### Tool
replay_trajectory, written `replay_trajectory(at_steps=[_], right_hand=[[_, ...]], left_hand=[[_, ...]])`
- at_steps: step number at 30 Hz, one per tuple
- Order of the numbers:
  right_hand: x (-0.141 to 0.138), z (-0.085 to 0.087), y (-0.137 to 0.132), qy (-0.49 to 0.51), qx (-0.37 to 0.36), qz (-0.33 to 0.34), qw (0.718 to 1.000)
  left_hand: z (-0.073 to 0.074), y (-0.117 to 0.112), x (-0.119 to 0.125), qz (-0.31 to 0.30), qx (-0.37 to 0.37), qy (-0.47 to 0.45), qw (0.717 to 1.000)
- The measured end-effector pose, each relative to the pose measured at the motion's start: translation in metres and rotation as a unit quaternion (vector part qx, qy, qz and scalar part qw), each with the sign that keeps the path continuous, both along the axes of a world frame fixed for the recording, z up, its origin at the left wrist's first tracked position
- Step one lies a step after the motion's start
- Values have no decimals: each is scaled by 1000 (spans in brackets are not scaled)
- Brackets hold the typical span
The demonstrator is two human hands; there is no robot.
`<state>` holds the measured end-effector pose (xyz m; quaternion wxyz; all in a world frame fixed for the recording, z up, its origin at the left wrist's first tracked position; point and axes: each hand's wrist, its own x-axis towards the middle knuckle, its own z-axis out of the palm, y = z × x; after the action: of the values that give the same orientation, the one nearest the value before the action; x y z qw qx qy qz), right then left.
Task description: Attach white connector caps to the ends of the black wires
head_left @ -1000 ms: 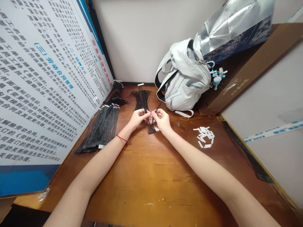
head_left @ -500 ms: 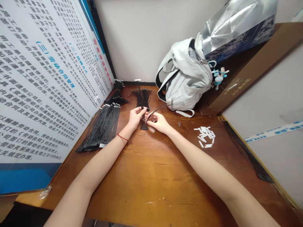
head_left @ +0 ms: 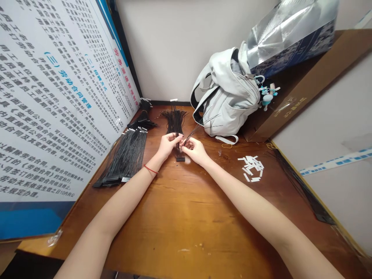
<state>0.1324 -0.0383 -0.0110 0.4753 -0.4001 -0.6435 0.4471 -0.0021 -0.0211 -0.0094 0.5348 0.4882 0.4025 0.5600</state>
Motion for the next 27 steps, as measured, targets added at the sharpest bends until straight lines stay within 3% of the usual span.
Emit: replay_trajectory(at_steps=[8, 11, 17, 23, 27], right_hand=[[4, -3, 7, 142, -24, -104, 984], [4, -3, 8, 137, -18, -115, 984], [-1, 0, 1, 13, -21, 20, 999], [-1, 3, -4, -81, 0, -26, 996], [0, 0, -2, -70, 0, -54, 996]], left_hand=[[7, -6, 2, -119, 8, 57, 991], [8, -4, 0, -107, -15, 21, 994], [2, 2, -4, -42, -24, -82, 995], [5, -2, -1, -56, 17, 4, 998], [7, -4, -1, -42, 31, 42, 998]])
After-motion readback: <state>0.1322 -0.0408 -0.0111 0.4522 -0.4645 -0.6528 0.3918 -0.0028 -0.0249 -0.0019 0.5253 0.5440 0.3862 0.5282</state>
